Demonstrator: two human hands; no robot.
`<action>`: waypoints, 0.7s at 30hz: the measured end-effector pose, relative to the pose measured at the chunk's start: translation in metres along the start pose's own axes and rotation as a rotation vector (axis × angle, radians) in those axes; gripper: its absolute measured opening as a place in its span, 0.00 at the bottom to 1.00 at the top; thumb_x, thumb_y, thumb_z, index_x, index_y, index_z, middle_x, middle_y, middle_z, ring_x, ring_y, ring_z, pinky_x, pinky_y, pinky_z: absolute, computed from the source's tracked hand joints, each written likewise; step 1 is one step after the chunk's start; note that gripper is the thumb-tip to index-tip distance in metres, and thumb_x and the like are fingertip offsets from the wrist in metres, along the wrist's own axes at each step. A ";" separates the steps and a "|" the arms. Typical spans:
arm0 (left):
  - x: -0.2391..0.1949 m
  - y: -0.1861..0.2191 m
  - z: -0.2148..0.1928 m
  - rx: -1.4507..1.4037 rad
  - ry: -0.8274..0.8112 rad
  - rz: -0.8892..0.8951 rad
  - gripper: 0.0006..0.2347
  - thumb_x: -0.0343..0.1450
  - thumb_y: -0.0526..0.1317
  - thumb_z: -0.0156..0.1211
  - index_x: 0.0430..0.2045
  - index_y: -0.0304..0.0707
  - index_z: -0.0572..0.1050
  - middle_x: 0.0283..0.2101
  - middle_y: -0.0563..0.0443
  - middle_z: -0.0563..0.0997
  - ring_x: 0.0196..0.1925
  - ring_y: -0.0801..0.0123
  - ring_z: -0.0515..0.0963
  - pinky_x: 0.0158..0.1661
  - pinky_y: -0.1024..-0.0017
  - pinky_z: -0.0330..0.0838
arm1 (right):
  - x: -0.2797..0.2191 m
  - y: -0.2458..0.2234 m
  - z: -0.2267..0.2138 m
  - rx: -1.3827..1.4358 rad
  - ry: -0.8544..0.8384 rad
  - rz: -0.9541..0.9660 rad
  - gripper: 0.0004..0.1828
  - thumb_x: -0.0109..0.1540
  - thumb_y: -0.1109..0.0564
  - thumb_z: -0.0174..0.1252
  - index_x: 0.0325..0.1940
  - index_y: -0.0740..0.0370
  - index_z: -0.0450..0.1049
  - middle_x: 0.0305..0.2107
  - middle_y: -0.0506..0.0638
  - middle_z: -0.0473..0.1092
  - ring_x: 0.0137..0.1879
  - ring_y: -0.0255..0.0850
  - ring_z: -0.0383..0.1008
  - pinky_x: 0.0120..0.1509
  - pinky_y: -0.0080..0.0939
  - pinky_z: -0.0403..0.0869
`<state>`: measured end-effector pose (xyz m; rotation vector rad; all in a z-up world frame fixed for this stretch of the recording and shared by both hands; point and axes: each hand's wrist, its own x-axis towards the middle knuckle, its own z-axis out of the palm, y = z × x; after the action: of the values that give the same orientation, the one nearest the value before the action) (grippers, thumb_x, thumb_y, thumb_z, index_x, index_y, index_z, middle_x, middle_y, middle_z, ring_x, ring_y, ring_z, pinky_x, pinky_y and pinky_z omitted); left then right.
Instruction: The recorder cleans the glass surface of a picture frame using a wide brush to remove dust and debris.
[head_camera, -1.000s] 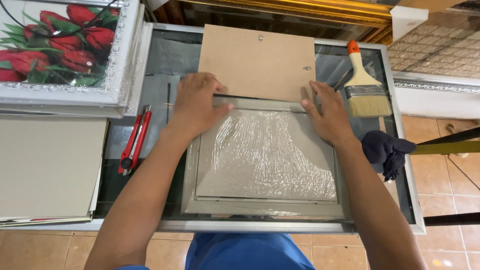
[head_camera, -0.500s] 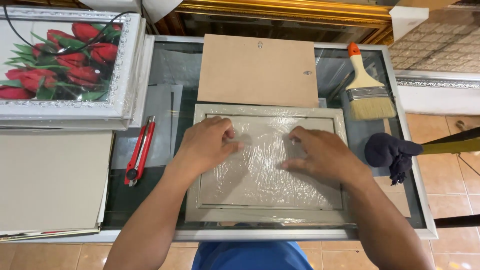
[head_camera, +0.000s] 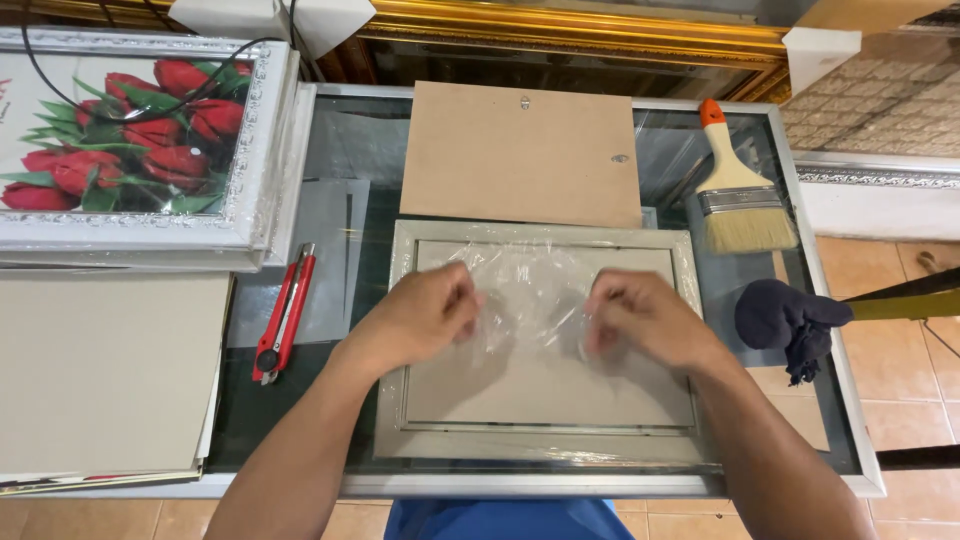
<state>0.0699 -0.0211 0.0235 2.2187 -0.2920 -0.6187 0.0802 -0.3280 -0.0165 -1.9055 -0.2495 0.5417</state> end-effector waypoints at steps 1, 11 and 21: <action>0.008 -0.010 0.005 -0.002 0.003 0.000 0.09 0.73 0.41 0.50 0.35 0.36 0.76 0.26 0.40 0.86 0.36 0.46 0.86 0.39 0.57 0.76 | 0.004 -0.003 0.003 -0.002 -0.002 -0.001 0.09 0.57 0.67 0.52 0.29 0.64 0.78 0.17 0.59 0.79 0.24 0.45 0.79 0.36 0.44 0.77; 0.019 -0.042 -0.001 -0.044 0.631 0.512 0.34 0.74 0.49 0.62 0.71 0.34 0.54 0.72 0.29 0.63 0.75 0.34 0.55 0.71 0.41 0.46 | 0.005 0.013 -0.017 -0.357 0.577 -0.550 0.22 0.63 0.65 0.61 0.63 0.67 0.73 0.61 0.64 0.68 0.71 0.60 0.65 0.74 0.56 0.65; 0.037 -0.054 -0.002 0.173 0.349 -0.035 0.33 0.72 0.47 0.63 0.73 0.45 0.57 0.77 0.29 0.45 0.80 0.42 0.40 0.73 0.47 0.27 | -0.003 0.010 -0.034 -0.184 0.599 -0.054 0.16 0.66 0.61 0.60 0.59 0.54 0.78 0.45 0.51 0.76 0.55 0.37 0.76 0.59 0.43 0.75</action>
<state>0.1028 0.0011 -0.0288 2.4526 -0.1295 -0.2217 0.0933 -0.3614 -0.0143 -2.1382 0.0440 -0.1060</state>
